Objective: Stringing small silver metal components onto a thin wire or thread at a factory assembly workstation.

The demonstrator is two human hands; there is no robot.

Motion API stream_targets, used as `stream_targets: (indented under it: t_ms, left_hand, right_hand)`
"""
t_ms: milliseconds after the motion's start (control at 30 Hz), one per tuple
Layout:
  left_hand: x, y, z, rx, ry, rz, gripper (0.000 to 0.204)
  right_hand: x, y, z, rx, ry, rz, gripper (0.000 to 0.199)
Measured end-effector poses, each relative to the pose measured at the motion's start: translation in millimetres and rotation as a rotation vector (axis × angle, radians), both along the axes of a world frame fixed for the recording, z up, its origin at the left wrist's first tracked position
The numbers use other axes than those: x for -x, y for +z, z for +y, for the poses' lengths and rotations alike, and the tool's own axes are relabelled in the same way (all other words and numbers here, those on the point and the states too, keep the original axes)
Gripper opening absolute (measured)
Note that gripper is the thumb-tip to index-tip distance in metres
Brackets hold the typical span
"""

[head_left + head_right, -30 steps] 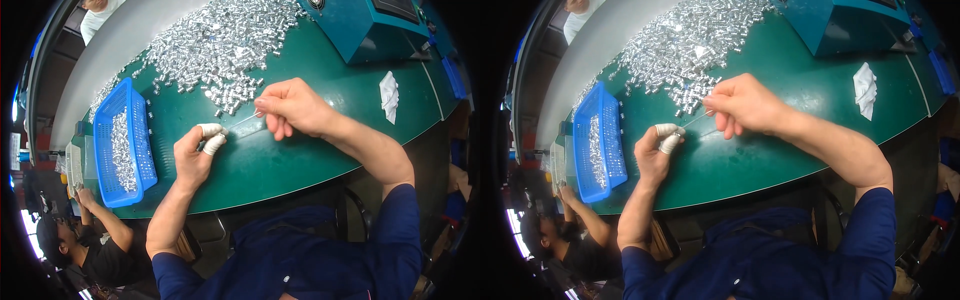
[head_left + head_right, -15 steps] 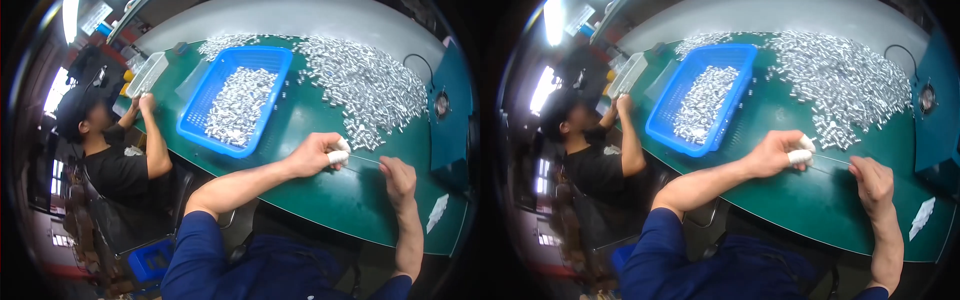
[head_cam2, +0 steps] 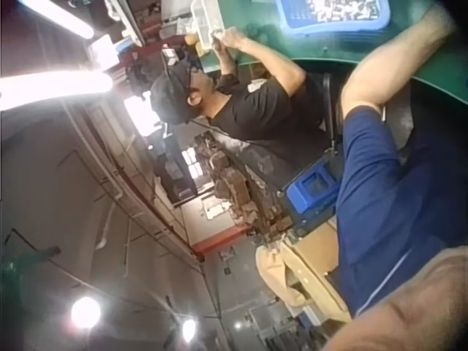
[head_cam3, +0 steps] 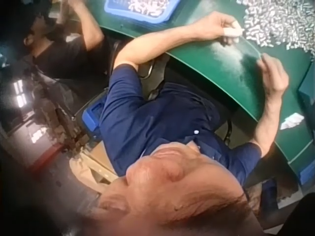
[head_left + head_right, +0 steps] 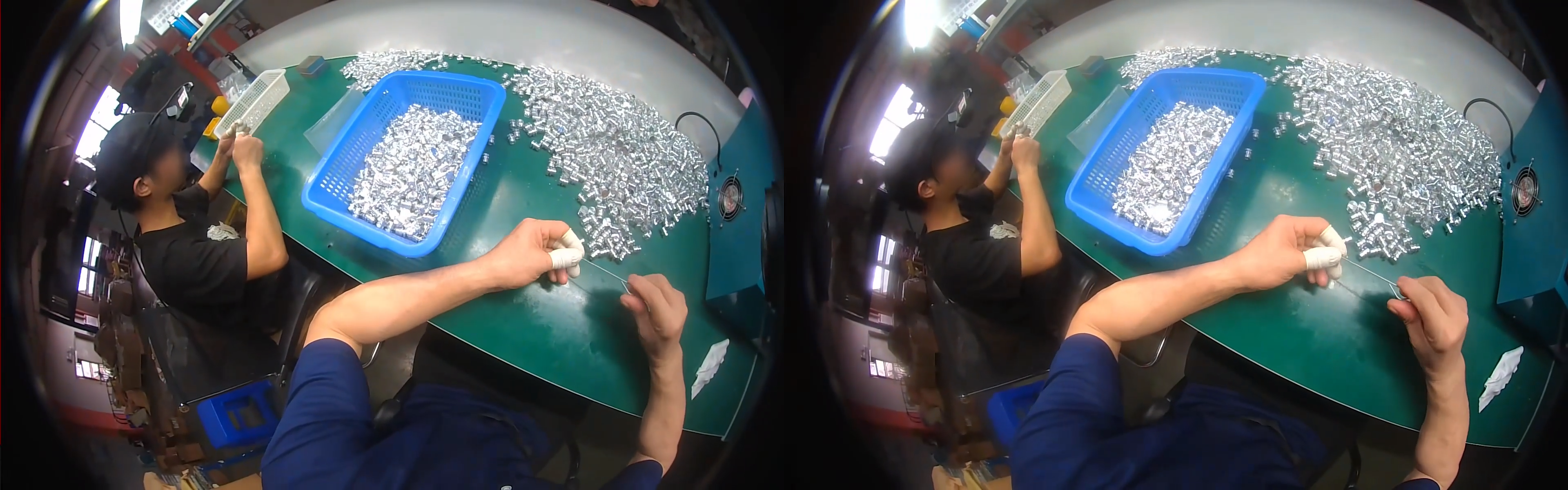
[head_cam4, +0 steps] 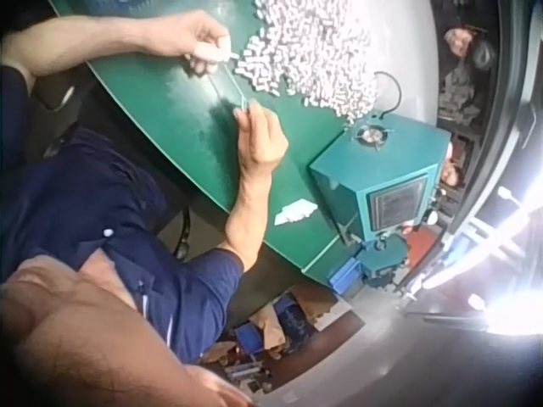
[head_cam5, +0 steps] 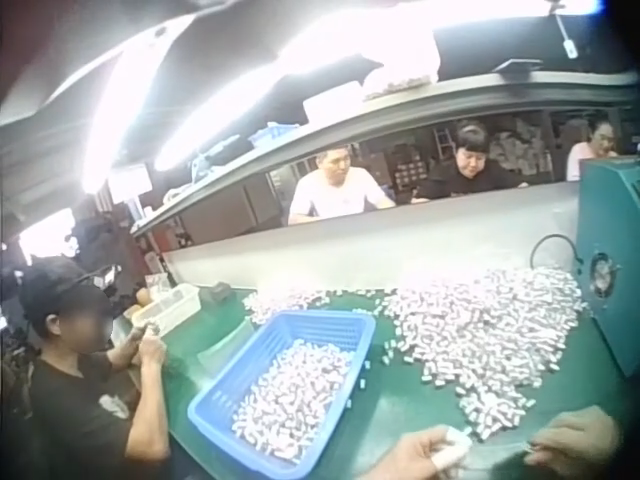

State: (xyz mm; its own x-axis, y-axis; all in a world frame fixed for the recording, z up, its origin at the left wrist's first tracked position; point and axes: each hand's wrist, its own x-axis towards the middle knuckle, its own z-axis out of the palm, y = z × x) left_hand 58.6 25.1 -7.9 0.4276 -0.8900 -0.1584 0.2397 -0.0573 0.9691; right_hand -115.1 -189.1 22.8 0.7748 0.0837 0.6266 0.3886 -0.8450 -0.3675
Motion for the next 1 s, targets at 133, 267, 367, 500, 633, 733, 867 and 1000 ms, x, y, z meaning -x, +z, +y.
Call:
stream_targets:
  t_ms: [133, 267, 367, 500, 633, 733, 867, 1000]
  left_hand:
    - [7, -5, 0, 0.057, 0.006, -0.071, 0.015]
    - [10, 0, 2, 0.165, 0.026, -0.556, 0.017]
    - [11, 5, 2, 0.134, 0.008, -0.508, 0.016]
    - [7, -2, -1, 0.121, 0.028, -0.102, 0.016]
    - [6, 1, 2, 0.063, -0.006, -0.037, 0.016]
    - [11, -1, 3, 0.122, 0.018, -0.324, 0.017]
    - [12, 7, 3, 0.130, 0.011, -0.529, 0.015]
    - [6, 2, 0, 0.070, 0.034, -0.097, 0.016]
  right_hand:
    - [8, -11, -1, -0.009, -0.043, 0.069, 0.014]
    - [12, -16, -10, -1.258, -0.125, 0.832, 0.016]
    - [12, -22, -10, -1.267, -0.076, 0.799, 0.018]
    - [8, -18, 9, -0.743, -0.180, 0.301, 0.018]
    - [3, -10, 2, -0.072, -0.072, 0.052, 0.014]
    - [8, -17, -5, -0.117, -0.104, 0.141, 0.013]
    - [15, -23, -13, -1.205, -0.082, 0.853, 0.017]
    - [9, -20, 16, -0.824, -0.201, 0.390, 0.016]
